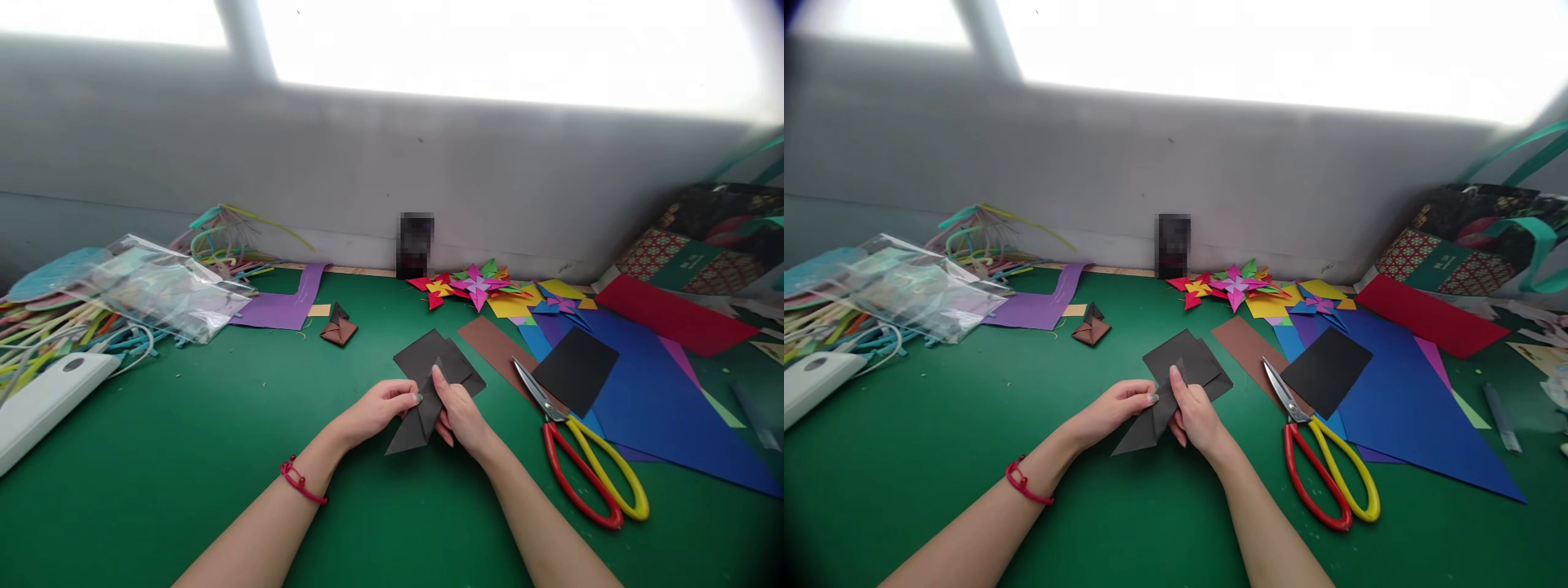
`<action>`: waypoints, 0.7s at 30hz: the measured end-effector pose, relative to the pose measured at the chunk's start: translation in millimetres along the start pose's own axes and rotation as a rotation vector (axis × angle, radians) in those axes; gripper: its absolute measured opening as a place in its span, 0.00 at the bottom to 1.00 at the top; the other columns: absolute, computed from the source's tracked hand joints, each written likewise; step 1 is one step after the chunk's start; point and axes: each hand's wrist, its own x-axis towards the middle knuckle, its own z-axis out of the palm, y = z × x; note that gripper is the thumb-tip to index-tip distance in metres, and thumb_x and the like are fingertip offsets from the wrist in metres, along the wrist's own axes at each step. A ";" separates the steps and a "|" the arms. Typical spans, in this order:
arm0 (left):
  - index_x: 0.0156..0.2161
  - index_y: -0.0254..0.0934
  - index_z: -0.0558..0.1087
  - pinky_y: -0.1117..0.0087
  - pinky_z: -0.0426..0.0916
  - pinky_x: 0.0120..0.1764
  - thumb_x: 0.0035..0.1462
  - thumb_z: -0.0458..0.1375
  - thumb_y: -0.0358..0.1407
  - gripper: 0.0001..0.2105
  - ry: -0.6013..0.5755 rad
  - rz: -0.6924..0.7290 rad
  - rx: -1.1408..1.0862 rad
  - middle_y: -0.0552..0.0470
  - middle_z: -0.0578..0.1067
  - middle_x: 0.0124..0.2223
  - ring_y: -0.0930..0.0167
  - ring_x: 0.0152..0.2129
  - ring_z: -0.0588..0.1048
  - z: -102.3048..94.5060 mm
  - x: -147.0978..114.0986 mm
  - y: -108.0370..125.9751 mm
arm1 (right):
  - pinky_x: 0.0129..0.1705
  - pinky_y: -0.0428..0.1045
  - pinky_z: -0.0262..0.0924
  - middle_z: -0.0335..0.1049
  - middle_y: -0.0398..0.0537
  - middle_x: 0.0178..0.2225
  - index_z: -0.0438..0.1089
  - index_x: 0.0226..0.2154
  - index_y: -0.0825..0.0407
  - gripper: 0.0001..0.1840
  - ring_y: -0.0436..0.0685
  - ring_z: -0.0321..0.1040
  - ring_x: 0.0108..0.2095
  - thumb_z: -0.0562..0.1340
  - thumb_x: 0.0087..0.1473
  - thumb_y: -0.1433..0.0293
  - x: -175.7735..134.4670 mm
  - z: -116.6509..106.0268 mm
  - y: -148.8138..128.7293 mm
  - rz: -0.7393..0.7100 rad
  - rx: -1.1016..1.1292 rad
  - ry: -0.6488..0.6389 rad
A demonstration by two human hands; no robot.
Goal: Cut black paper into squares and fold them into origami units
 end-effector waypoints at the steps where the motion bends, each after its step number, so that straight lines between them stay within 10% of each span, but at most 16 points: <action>1: 0.21 0.34 0.58 0.77 0.54 0.24 0.50 0.52 0.40 0.13 0.009 -0.005 -0.010 0.58 0.55 0.22 0.78 0.20 0.54 0.4 -0.1 -0.2 | 0.10 0.44 0.39 0.44 0.39 0.01 0.46 0.04 0.50 0.35 0.44 0.45 0.04 0.43 0.53 0.49 0.0 0.1 0.7 -0.004 -0.003 -0.005; 21: 0.31 0.31 0.69 0.69 0.64 0.34 0.56 0.46 0.43 0.17 -0.082 0.043 -0.075 0.48 0.74 0.30 0.70 0.28 0.71 3.9 -0.6 -0.5 | 0.16 0.43 0.48 0.52 0.42 0.04 0.58 0.04 0.53 0.36 0.45 0.52 0.08 0.47 0.52 0.49 -6.0 -0.5 -0.4 -0.011 -0.129 -0.150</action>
